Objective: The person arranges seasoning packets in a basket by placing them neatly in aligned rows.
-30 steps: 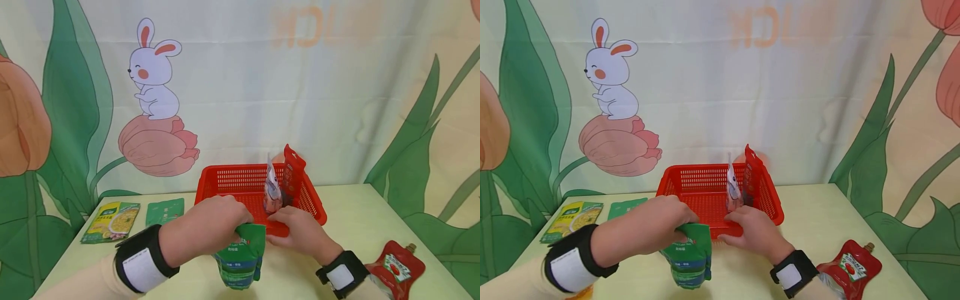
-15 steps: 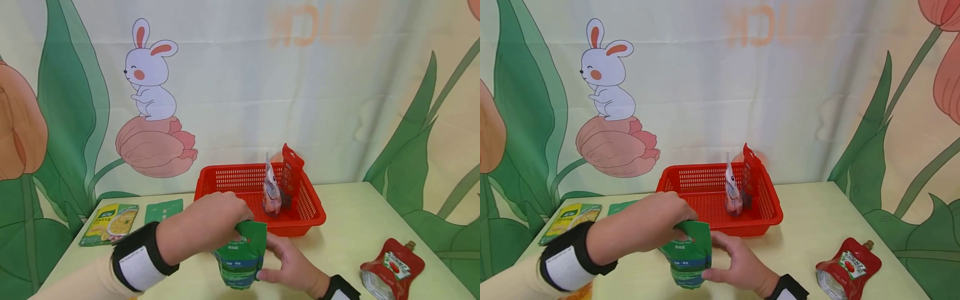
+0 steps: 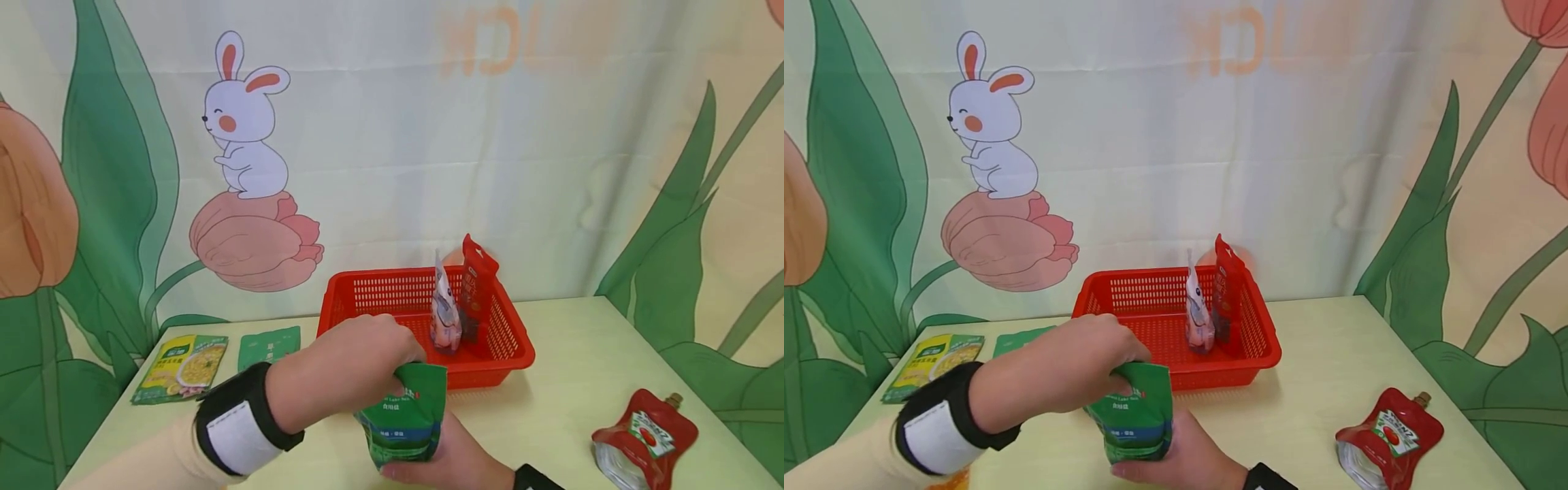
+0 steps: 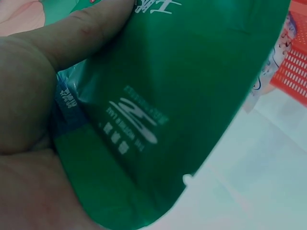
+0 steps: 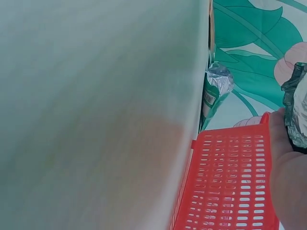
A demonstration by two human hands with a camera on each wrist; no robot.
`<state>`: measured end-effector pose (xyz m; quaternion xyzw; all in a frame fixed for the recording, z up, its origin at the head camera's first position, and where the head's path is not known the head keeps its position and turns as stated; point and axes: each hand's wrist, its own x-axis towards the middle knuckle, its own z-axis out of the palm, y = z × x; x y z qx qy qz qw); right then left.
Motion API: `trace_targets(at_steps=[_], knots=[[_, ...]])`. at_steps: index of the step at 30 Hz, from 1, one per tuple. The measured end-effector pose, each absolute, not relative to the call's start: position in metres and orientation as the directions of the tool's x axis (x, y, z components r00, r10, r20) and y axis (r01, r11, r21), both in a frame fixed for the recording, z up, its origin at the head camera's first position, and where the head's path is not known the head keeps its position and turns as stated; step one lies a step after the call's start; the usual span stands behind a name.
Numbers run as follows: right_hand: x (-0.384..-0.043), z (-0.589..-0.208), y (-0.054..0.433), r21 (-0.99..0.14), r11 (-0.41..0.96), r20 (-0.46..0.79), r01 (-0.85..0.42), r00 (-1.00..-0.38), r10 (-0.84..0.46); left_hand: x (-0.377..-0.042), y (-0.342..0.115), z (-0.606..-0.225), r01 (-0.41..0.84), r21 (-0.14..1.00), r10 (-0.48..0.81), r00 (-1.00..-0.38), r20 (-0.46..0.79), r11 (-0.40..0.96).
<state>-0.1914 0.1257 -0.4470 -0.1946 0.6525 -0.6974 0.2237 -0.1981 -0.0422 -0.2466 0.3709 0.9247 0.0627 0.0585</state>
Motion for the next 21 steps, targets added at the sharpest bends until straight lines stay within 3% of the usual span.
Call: trace_targets(at_steps=[13, 21], knots=[[-0.1899, -0.4464, 0.1211, -1.000, 0.011, -0.016, 0.013, -0.861, -0.508, -0.1993, -0.0451, -0.2448, 0.695, 0.143, 0.706, -0.707, -0.041, 0.705], [-0.1914, -0.4454, 0.1227, -1.000, 0.018, 0.001, -0.010, -0.878, -0.479, -0.2021, -0.0480, -0.2446, 0.700, 0.088, 0.699, -0.714, 0.042, 0.709]])
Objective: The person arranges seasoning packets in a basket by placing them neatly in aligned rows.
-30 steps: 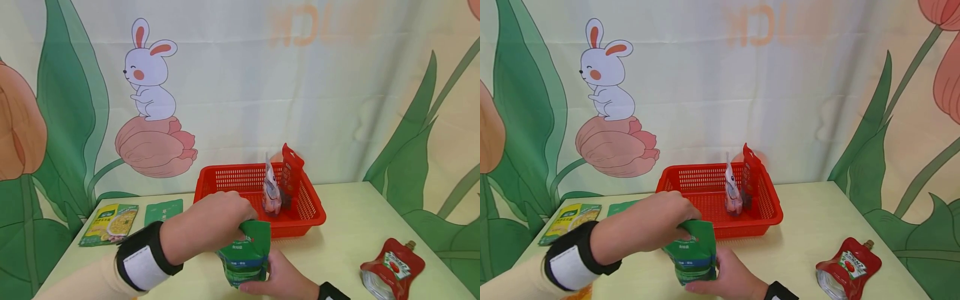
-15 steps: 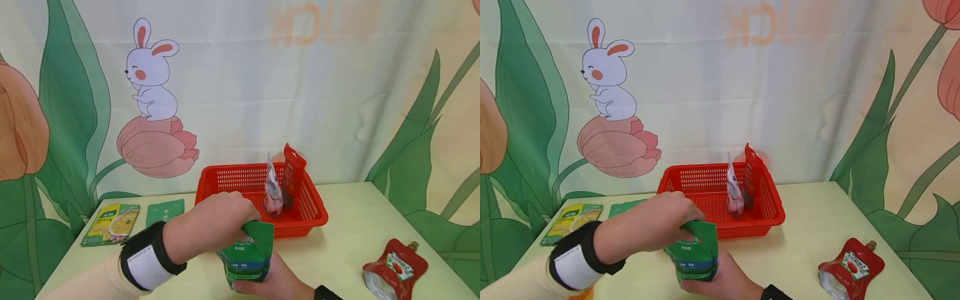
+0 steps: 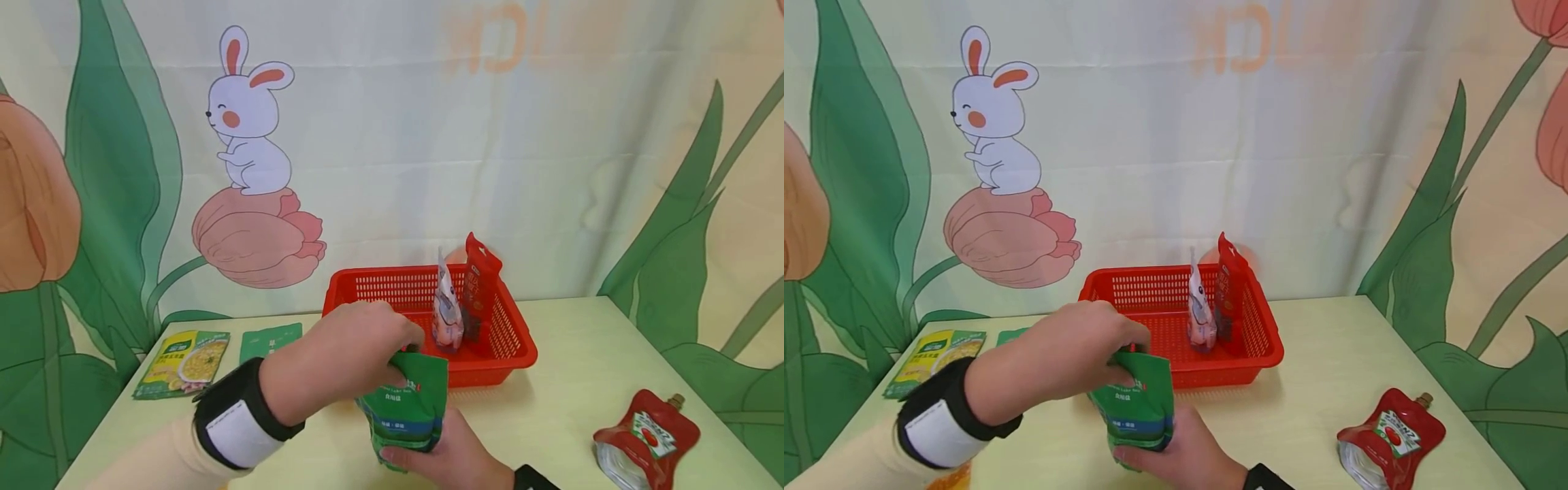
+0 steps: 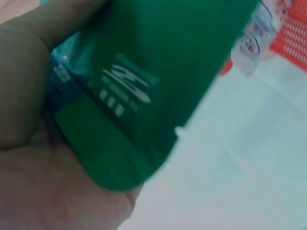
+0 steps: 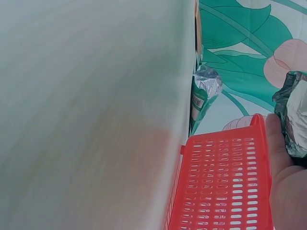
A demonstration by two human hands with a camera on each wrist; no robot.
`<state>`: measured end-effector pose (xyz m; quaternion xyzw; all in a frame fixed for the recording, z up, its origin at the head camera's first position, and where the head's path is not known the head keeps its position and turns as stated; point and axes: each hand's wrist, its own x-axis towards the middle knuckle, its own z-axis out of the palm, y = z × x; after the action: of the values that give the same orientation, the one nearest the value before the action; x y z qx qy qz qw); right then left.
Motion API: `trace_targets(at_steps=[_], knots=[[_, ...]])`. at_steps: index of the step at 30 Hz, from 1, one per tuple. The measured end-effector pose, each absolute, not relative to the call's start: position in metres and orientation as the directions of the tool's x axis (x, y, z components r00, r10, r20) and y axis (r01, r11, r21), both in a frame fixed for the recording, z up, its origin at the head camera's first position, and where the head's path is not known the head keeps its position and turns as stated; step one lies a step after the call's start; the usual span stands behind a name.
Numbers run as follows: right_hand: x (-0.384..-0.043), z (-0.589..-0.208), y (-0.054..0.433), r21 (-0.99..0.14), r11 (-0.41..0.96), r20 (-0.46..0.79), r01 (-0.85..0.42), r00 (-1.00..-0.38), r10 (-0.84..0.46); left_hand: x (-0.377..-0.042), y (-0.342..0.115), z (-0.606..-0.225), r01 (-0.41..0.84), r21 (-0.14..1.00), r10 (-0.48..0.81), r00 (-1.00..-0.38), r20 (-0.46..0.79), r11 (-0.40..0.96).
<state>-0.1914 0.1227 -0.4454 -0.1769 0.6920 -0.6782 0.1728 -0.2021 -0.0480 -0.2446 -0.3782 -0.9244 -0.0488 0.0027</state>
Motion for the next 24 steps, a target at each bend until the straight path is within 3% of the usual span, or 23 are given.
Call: trace_targets(at_steps=[7, 16, 24], knots=[[-0.193, -0.444, 0.128, -0.999, 0.041, 0.004, -0.022, -0.919, -0.393, -0.204, -0.050, -0.257, 0.657, 0.078, 0.627, -0.743, 0.235, 0.750], [-0.198, -0.442, 0.132, -0.990, 0.078, 0.096, -0.120, -0.960, -0.264, -0.212, -0.053, -0.288, 0.637, 0.116, 0.463, -0.662, 0.589, 0.762], [-0.198, -0.436, 0.130, -0.990, 0.053, 0.119, -0.127, -0.983, -0.137, -0.206, -0.037, -0.318, 0.497, 0.230, 0.219, -0.688, 0.692, 0.837]])
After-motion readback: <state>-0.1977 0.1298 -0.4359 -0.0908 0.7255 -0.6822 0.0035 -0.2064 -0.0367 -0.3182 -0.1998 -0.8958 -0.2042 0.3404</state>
